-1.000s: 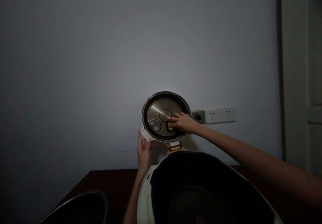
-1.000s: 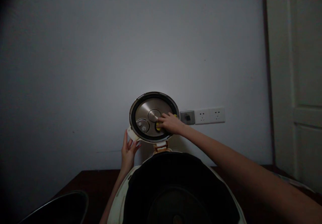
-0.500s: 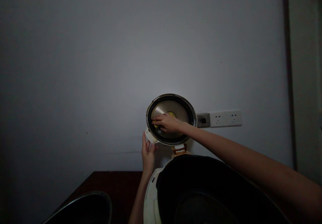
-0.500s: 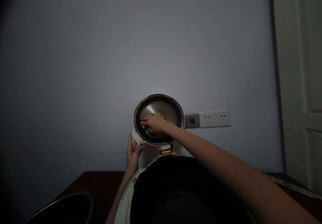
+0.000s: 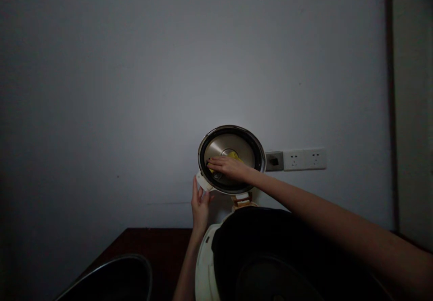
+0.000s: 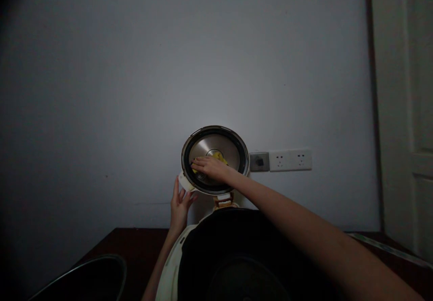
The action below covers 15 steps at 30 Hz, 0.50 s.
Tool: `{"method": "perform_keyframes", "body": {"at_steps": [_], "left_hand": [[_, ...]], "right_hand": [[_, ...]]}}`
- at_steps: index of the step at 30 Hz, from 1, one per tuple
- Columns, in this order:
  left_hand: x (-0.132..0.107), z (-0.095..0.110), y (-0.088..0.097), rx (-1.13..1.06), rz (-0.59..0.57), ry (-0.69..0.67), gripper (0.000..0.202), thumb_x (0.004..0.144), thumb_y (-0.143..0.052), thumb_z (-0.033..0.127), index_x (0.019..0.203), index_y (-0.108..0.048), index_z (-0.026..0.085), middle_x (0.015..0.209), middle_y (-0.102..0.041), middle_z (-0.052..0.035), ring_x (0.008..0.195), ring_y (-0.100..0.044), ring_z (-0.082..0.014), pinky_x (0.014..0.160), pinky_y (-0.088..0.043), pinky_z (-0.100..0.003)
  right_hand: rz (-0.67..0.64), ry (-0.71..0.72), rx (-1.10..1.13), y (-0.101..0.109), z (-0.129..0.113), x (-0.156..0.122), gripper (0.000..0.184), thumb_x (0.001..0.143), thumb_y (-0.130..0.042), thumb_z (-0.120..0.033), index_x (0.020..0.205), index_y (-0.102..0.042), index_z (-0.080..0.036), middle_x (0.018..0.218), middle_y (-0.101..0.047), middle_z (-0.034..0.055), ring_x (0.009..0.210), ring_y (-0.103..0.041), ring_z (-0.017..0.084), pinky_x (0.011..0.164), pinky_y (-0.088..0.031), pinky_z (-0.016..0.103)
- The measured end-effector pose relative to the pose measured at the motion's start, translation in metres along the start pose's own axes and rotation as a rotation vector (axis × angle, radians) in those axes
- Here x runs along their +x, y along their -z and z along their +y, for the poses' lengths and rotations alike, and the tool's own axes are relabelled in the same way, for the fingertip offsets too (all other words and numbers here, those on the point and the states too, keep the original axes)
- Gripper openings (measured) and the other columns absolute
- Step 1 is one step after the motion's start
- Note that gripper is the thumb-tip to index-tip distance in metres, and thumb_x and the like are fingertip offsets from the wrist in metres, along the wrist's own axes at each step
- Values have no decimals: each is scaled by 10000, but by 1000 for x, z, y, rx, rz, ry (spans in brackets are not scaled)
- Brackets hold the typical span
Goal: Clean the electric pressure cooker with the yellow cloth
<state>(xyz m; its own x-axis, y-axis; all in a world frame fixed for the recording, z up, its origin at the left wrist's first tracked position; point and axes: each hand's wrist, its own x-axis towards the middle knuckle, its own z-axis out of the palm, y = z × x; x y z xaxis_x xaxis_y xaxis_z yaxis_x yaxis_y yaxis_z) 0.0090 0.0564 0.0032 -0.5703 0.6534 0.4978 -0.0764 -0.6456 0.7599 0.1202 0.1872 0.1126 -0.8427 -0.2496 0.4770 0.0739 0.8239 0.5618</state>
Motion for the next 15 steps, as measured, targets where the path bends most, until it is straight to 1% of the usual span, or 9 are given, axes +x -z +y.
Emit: {"method": "perform_keyframes", "body": {"at_steps": [3, 5, 9, 12, 15], "left_hand": [[0, 0, 0, -5, -5, 6, 997, 679, -728, 397, 1475, -149, 235, 1425, -418, -147, 1227, -486, -289, 746, -528, -264], [1, 0, 1, -13, -3, 12, 1012, 672, -733, 397, 1477, -143, 233, 1428, -411, -150, 1232, -480, -292, 747, -530, -268], [1, -1, 1, -19, -7, -1, 1038, 660, -742, 405, 1479, -131, 226, 1439, -393, -154, 1250, -459, -301, 747, -536, -282], [1, -2, 1, -16, -14, -11, 1021, 673, -734, 407, 1479, -134, 227, 1437, -398, -151, 1235, -475, -298, 755, -536, -286], [1, -5, 3, -10, -23, -34, 984, 691, -724, 403, 1476, -155, 227, 1430, -410, -146, 1212, -501, -286, 771, -533, -285]], "right_hand": [[43, -54, 18, -1, -2, -8, 412, 897, -431, -78, 1302, -497, -118, 1342, -509, 153, 1266, -450, 220, 1036, -390, 410], [26, -63, 20, 0, -2, -14, 416, 895, -415, -62, 1298, -501, -113, 1338, -513, 153, 1264, -452, 220, 1034, -393, 412], [-89, -14, 40, 2, -2, -37, 441, 888, -401, -46, 1313, -490, -118, 1359, -495, 137, 1281, -429, 230, 1036, -389, 416], [-177, 11, 74, 4, -4, -58, 439, 886, -409, -50, 1304, -509, -142, 1348, -513, 118, 1285, -423, 224, 1041, -384, 401], [-223, 18, 69, 10, -9, -65, 413, 891, -399, -49, 1268, -545, -134, 1316, -543, 120, 1271, -440, 221, 1027, -398, 385]]}}
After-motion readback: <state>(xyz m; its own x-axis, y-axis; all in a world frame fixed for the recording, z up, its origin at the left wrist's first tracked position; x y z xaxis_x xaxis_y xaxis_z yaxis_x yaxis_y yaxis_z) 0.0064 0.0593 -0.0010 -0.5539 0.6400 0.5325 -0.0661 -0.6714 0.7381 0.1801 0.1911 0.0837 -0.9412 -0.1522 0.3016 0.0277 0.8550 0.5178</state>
